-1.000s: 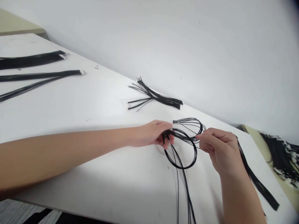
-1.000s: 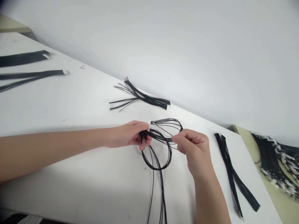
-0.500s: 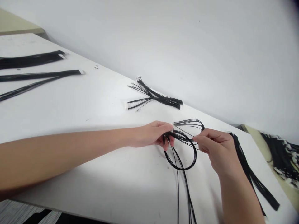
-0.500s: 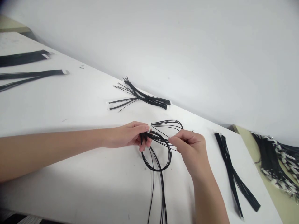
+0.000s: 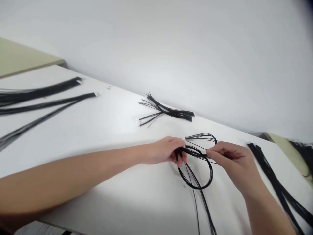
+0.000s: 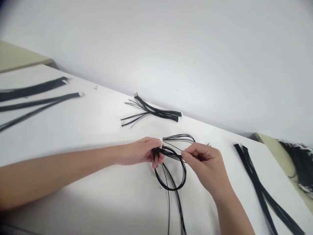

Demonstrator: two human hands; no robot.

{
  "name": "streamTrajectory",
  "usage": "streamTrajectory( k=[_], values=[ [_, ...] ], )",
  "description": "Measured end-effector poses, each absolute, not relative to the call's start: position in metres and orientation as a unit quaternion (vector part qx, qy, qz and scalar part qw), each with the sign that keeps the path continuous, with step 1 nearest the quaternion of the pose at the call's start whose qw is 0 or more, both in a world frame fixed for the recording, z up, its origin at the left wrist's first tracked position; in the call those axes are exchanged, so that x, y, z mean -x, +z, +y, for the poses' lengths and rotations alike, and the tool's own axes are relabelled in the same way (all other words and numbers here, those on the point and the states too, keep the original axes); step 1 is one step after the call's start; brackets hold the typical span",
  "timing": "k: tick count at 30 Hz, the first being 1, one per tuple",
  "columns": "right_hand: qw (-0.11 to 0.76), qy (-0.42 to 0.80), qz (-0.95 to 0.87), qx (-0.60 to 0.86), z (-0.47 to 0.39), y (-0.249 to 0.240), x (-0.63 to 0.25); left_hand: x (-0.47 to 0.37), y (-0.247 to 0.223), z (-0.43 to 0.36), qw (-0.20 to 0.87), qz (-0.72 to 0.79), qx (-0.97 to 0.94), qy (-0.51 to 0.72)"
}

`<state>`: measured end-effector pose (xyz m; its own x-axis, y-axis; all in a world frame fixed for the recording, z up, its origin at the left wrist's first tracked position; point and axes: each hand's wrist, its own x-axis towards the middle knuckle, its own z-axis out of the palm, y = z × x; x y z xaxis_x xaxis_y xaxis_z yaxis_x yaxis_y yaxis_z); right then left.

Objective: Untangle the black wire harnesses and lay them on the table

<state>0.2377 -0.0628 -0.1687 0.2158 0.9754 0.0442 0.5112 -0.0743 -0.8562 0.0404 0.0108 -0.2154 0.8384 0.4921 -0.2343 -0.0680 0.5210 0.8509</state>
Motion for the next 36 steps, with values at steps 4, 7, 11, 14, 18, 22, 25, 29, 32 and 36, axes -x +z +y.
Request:
streamTrajectory(
  k=[4,7,11,14,18,22,25,29,32,36],
  values=[
    [0.418,0.283,-0.562,0.655,-0.062,-0.173,-0.241,-0.040,-0.214,0.010,0.847,0.228,-0.452,0.164],
    [0.408,0.262,-0.607,0.630,-0.059,-0.178,-0.245,-0.040,-0.212,0.010,0.846,0.233,-0.451,0.163],
    [0.413,0.199,-0.658,0.597,-0.054,-0.185,-0.247,-0.041,-0.208,0.008,0.841,0.253,-0.446,0.169],
    [0.434,0.138,-0.684,0.571,-0.050,-0.188,-0.243,-0.042,-0.206,0.007,0.831,0.261,-0.461,0.166],
    [0.467,0.101,-0.701,0.529,-0.047,-0.191,-0.240,-0.043,-0.205,0.008,0.814,0.266,-0.495,0.144],
    [0.480,0.118,-0.705,0.509,-0.046,-0.194,-0.240,-0.044,-0.204,0.008,0.811,0.257,-0.507,0.139],
    [0.481,0.127,-0.704,0.507,-0.048,-0.195,-0.239,-0.043,-0.203,0.007,0.812,0.254,-0.507,0.140],
    [0.486,0.132,-0.704,0.502,-0.049,-0.194,-0.236,-0.043,-0.201,0.006,0.815,0.251,-0.505,0.135],
    [0.491,0.134,-0.703,0.496,-0.049,-0.193,-0.235,-0.042,-0.198,0.005,0.819,0.247,-0.499,0.136],
    [0.496,0.131,-0.706,0.487,-0.049,-0.195,-0.235,-0.042,-0.197,0.004,0.824,0.252,-0.490,0.134]
  ],
)
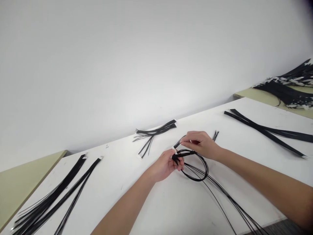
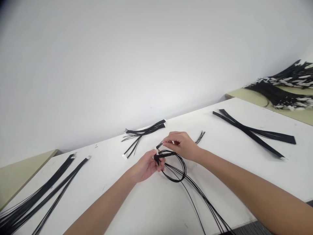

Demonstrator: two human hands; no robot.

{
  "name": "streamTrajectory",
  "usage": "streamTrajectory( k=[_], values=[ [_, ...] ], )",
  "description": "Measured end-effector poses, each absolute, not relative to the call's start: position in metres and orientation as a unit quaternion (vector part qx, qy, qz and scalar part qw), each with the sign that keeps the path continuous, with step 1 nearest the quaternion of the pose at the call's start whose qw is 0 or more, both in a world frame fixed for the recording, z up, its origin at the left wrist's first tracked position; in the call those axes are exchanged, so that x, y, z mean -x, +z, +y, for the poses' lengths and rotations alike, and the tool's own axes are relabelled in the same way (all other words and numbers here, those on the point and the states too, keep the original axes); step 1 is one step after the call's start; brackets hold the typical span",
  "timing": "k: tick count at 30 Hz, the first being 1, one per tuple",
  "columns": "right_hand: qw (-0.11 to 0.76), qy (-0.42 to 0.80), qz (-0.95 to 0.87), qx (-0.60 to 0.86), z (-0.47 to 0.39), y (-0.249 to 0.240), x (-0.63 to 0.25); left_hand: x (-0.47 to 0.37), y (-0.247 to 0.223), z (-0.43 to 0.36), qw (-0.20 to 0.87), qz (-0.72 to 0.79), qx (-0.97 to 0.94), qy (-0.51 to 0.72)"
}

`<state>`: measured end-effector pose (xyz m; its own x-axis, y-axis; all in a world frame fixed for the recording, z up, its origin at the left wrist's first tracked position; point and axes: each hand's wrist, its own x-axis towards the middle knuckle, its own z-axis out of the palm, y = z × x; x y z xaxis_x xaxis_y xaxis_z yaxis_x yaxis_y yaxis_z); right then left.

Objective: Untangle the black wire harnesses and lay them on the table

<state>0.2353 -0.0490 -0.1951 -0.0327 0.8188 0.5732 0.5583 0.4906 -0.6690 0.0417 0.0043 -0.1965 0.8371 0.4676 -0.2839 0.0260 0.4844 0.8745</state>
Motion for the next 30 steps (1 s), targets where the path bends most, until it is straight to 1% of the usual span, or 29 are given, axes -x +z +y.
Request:
streamTrajectory(
  k=[22,30],
  values=[
    [0.468,0.097,-0.754,0.450,-0.0494,-0.1992,-0.2378,-0.0421,-0.1988,0.0067,0.827,0.250,-0.491,0.108],
    [0.487,0.083,-0.743,0.452,-0.0508,-0.2028,-0.2355,-0.0435,-0.1990,0.0075,0.824,0.246,-0.500,0.104]
  ],
)
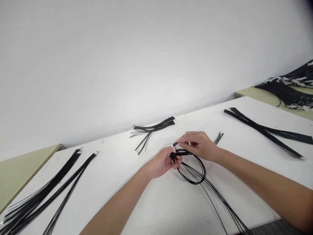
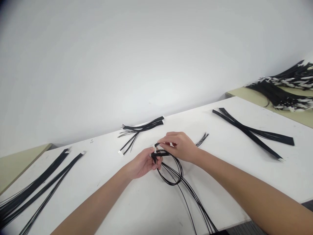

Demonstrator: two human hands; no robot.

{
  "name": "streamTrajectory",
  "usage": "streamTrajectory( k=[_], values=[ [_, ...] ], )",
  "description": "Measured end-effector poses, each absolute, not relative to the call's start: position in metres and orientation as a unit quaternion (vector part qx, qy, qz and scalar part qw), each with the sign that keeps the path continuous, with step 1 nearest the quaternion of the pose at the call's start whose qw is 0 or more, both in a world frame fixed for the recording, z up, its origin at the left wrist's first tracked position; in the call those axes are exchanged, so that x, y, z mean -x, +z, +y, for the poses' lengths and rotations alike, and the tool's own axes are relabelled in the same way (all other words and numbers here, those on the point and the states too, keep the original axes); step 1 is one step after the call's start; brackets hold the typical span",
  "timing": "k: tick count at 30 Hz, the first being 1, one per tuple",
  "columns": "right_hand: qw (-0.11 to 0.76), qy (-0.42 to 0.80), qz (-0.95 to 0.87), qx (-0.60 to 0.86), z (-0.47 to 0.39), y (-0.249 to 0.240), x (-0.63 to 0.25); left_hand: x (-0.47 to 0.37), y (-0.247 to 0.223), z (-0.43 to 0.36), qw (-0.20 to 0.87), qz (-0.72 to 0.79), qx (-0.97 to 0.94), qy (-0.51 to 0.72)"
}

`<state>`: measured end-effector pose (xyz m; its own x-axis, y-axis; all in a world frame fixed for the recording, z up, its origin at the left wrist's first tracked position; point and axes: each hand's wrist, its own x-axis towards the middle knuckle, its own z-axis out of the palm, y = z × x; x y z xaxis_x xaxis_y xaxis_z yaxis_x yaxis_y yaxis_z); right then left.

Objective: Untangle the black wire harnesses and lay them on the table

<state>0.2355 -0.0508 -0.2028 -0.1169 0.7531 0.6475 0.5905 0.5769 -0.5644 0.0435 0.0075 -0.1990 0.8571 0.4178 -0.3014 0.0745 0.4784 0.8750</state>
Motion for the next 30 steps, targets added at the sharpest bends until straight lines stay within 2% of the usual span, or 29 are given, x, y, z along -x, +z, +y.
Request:
streamTrajectory(
  k=[19,23,26,30],
  values=[
    [0.489,0.055,-0.762,0.420,-0.052,-0.209,-0.228,-0.044,-0.201,0.011,0.840,0.201,-0.498,0.073],
    [0.505,-0.003,-0.752,0.424,-0.049,-0.207,-0.235,-0.045,-0.201,0.010,0.862,0.220,-0.445,0.101],
    [0.522,-0.092,-0.721,0.447,-0.048,-0.203,-0.239,-0.045,-0.202,0.012,0.878,0.239,-0.394,0.131],
    [0.508,-0.161,-0.684,0.498,-0.051,-0.200,-0.239,-0.045,-0.203,0.014,0.891,0.249,-0.338,0.173]
  ],
)
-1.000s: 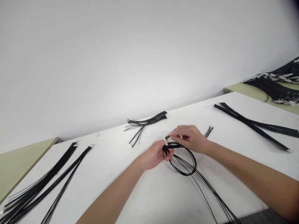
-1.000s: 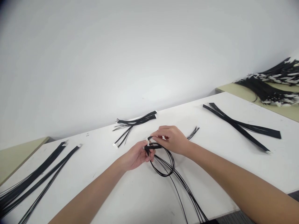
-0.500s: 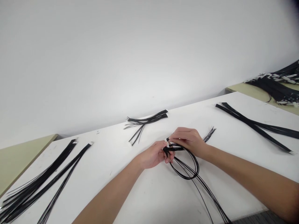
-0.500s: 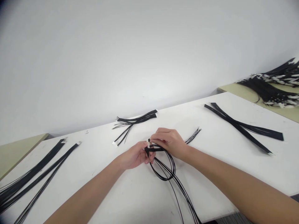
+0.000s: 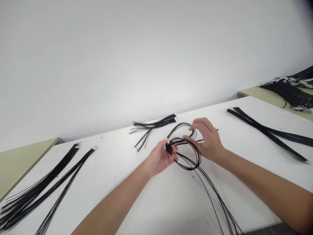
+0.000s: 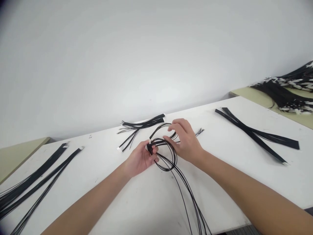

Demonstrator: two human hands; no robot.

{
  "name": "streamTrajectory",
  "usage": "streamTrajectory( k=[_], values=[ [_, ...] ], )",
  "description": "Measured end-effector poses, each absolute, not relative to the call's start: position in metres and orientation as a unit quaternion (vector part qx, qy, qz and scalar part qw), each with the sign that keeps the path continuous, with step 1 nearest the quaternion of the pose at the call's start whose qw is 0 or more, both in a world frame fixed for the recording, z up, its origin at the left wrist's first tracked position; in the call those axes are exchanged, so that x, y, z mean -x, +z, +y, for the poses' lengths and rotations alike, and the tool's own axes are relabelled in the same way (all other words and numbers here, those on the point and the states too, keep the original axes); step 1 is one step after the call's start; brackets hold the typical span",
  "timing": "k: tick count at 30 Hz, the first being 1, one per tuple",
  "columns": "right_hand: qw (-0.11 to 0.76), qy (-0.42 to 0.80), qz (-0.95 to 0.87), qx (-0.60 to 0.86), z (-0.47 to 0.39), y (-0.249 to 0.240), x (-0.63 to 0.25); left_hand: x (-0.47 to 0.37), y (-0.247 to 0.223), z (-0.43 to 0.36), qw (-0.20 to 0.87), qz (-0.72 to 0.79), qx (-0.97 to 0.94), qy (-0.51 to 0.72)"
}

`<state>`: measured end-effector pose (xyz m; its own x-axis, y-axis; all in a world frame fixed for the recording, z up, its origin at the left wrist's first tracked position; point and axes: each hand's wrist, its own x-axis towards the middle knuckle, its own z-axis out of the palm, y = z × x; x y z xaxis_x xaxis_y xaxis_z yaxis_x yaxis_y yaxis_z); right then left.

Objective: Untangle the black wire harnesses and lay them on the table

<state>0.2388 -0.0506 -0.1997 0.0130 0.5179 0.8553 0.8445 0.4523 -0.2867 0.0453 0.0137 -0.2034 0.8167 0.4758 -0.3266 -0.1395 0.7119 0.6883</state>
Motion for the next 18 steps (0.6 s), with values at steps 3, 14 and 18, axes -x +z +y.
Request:
streamTrajectory(
  k=[3,14,18],
  values=[
    [0.502,-0.130,-0.684,0.513,-0.052,-0.203,-0.235,-0.046,-0.204,0.014,0.896,0.249,-0.310,0.200],
    [0.434,-0.114,-0.744,0.496,-0.049,-0.220,-0.228,-0.045,-0.205,0.016,0.905,0.247,-0.279,0.204],
    [0.413,-0.115,-0.746,0.509,-0.050,-0.218,-0.227,-0.045,-0.206,0.015,0.905,0.249,-0.280,0.200]
  ],
)
